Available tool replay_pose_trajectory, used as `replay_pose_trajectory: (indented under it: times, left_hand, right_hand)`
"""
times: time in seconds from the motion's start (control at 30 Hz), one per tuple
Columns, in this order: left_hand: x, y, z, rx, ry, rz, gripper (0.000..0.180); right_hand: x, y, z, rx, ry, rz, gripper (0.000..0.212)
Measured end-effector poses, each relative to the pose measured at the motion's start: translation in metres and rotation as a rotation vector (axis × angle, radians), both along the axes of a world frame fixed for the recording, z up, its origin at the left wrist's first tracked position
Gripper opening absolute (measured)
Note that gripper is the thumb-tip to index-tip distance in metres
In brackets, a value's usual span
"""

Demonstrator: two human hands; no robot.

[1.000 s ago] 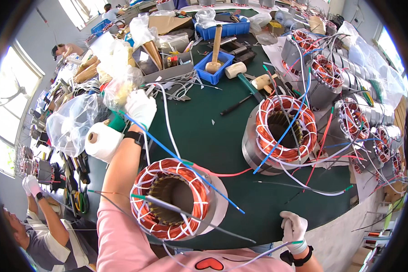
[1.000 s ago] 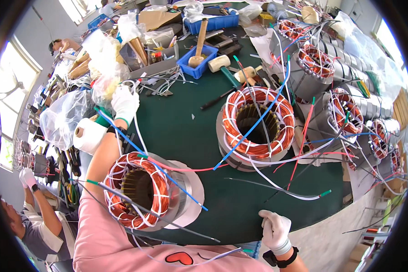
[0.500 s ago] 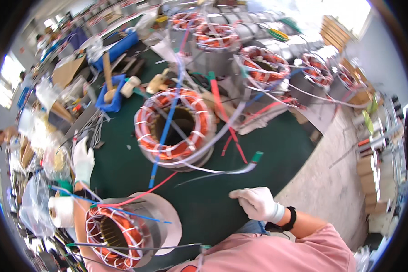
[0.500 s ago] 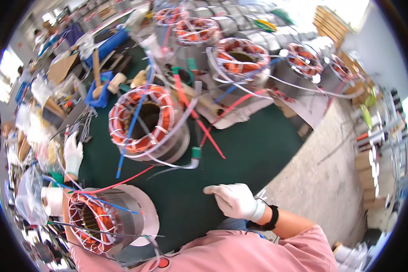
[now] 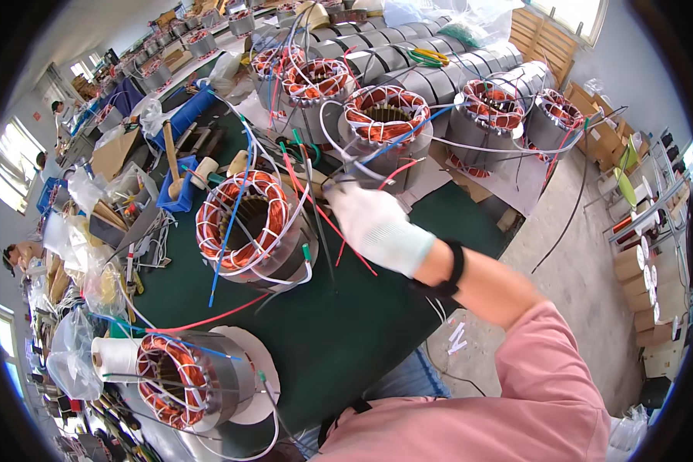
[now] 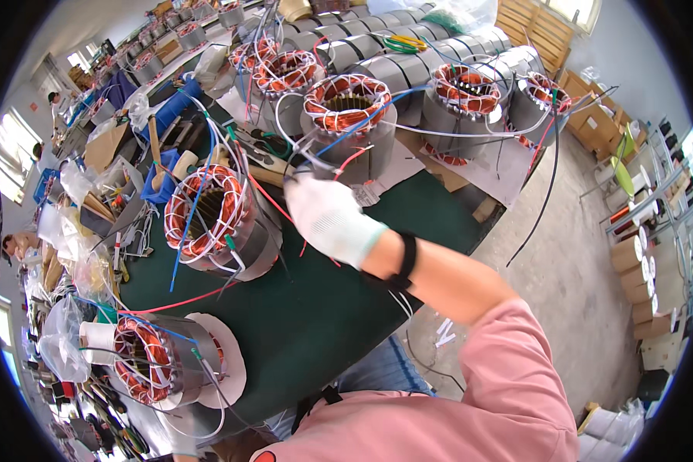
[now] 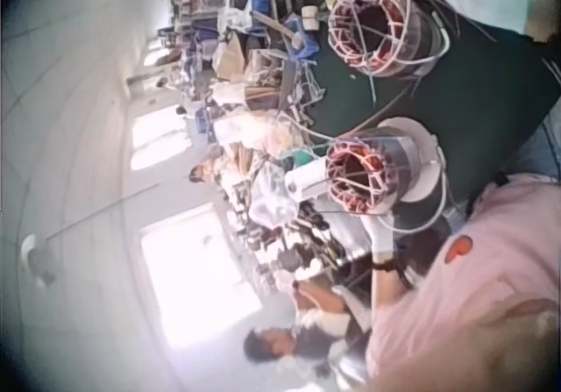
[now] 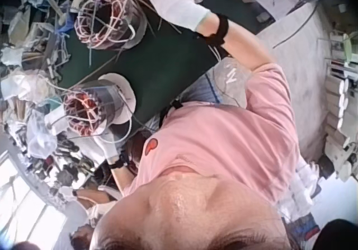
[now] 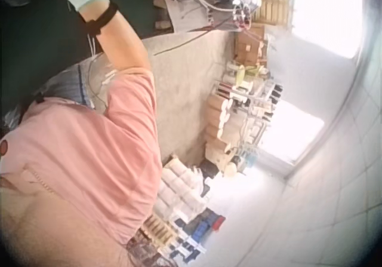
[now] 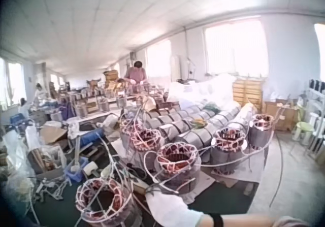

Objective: Assembling or winding electric motor stators in a workshop factory environment.

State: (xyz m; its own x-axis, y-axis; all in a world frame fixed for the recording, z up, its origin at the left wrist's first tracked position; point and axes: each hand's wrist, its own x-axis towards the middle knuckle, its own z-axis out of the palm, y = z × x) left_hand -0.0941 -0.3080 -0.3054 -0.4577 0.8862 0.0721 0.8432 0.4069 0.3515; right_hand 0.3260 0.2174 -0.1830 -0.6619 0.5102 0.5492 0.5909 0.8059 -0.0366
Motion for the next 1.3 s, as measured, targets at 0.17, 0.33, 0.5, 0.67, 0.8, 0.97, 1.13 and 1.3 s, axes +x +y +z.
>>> replay_pose_trajectory:
  times: [0.17, 0.33, 0.5, 0.67, 0.8, 0.97, 1.13, 1.3]
  left_hand:
    - [0.124, 0.060, 0.044, 0.055, 0.277, 0.177, 0.035]
    - [0.132, 0.051, 0.041, 0.200, 0.242, 0.295, 0.034]
    - [0.151, 0.076, 0.091, 0.215, 0.165, 0.190, 0.027]
    - [0.145, 0.075, 0.082, 0.209, 0.261, 0.168, 0.031]
    - [0.144, 0.074, 0.083, 0.187, 0.285, 0.193, 0.034]
    - [0.146, 0.089, 0.096, 0.259, 0.238, 0.159, 0.028]
    - [0.150, 0.085, 0.098, 0.305, 0.247, 0.167, 0.026]
    - [0.143, 0.061, 0.067, 0.216, 0.182, 0.254, 0.032]
  right_hand:
    - [-0.101, 0.109, -0.043, -0.651, 0.508, -0.196, 0.026]
    - [-0.124, 0.152, -0.039, -0.213, -0.138, -0.191, 0.021]
    - [-0.130, 0.171, -0.015, -0.444, -0.260, -0.256, 0.027]
    - [-0.130, 0.191, -0.029, -0.484, -0.206, -0.246, 0.028]
    - [-0.135, 0.194, -0.043, -0.304, -0.291, -0.056, 0.020]
    - [-0.124, 0.209, -0.060, 0.221, -0.376, 0.165, 0.009]
    - [-0.135, 0.169, -0.053, -0.031, 0.157, -0.076, 0.010]
    - [-0.106, 0.084, 0.024, -0.537, 0.679, 0.077, 0.020]
